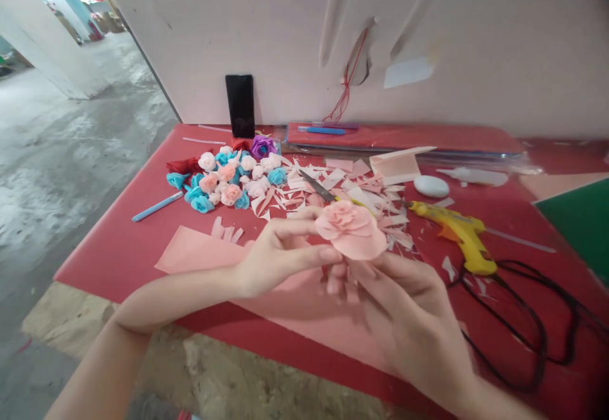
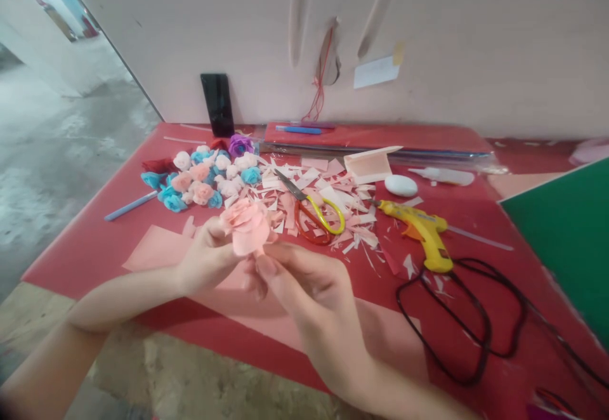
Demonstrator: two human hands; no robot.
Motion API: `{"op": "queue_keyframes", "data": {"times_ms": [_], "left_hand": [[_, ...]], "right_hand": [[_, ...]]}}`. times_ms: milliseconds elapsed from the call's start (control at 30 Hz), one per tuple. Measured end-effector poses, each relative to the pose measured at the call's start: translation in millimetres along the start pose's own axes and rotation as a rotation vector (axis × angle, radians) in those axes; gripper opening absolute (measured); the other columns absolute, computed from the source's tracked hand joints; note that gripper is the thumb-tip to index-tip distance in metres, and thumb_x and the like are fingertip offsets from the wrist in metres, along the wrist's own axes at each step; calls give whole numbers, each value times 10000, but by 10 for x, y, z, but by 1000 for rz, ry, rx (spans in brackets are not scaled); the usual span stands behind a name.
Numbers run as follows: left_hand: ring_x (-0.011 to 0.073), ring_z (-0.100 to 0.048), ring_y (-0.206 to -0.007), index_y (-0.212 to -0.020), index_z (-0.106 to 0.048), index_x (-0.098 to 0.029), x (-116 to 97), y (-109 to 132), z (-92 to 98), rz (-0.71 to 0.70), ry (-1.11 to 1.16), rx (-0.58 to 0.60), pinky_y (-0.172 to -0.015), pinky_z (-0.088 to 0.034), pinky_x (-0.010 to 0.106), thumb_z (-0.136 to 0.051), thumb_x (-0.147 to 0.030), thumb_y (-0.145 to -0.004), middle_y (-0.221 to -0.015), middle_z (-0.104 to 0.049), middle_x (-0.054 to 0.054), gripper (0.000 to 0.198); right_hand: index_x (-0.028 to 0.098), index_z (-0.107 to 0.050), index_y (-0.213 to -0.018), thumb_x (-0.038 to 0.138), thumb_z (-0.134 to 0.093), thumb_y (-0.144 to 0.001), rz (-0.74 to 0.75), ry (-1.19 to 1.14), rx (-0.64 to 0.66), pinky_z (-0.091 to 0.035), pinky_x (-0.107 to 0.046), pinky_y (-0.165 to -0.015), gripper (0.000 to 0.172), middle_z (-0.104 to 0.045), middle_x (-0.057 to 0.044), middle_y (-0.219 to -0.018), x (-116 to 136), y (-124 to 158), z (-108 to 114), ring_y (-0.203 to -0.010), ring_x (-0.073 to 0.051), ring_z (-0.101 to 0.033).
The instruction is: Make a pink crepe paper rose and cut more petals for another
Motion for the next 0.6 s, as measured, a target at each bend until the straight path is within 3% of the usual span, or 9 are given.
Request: {"op": "queue_keyframes", "data": {"times_ms": [67, 200, 300, 467, 600], "left_hand": [[81, -571, -527, -754, -648, -152, -32, 14, -9, -63, -120, -58, -482, -475, 183, -657, -330, -723, -573, -563, -20, 181], [156, -585, -818, -660, -651, -150, -113, 38, -47, -215, -419, -120, -623, -483, 235, -649, -327, -714, -854, -628, 59, 185], [179, -560, -851, -610, -625, -139, -153, 45, -83, -308, -579, -126, -688, -473, 282, -622, -331, -735, -855, -631, 76, 229], [167, -552, -808, -623, -604, -146, -158, 59, -104, -402, -724, -137, -753, -460, 319, -565, -293, -787, -805, -638, 67, 225], [175, -554, -881, -634, -603, -149, -147, 75, -94, -402, -737, -140, -831, -444, 339, -520, -262, -822, -883, -654, 84, 235]], "right_hand": [[237, -660, -651, 234, -574, -797, 118, 145, -70, -470, -147, -536, 169, -617, 34, -586, 25, -1, -7, -564, -78, -583], [247, -657, -710, 136, -586, -764, 366, 439, -144, -509, -165, -584, 142, -655, 36, -653, 42, -11, -22, -596, -89, -614], [270, -641, -793, 99, -578, -747, 505, 532, -196, -524, -175, -594, 188, -669, 34, -731, 14, -19, -24, -644, -101, -630], [276, -608, -793, 60, -544, -737, 614, 651, -250, -527, -196, -564, 232, -643, 35, -713, -15, -38, -56, -624, -109, -623], [271, -594, -787, 49, -536, -736, 607, 697, -267, -525, -214, -563, 236, -638, 33, -710, -13, -28, -60, -619, -118, -621]]}}
Point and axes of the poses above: each hand's wrist, its own y-axis away from the middle knuckle, its own z-axis out of the back of the hand, x = y × z, the point moved 1 cm from there along -y, towards the middle knuckle
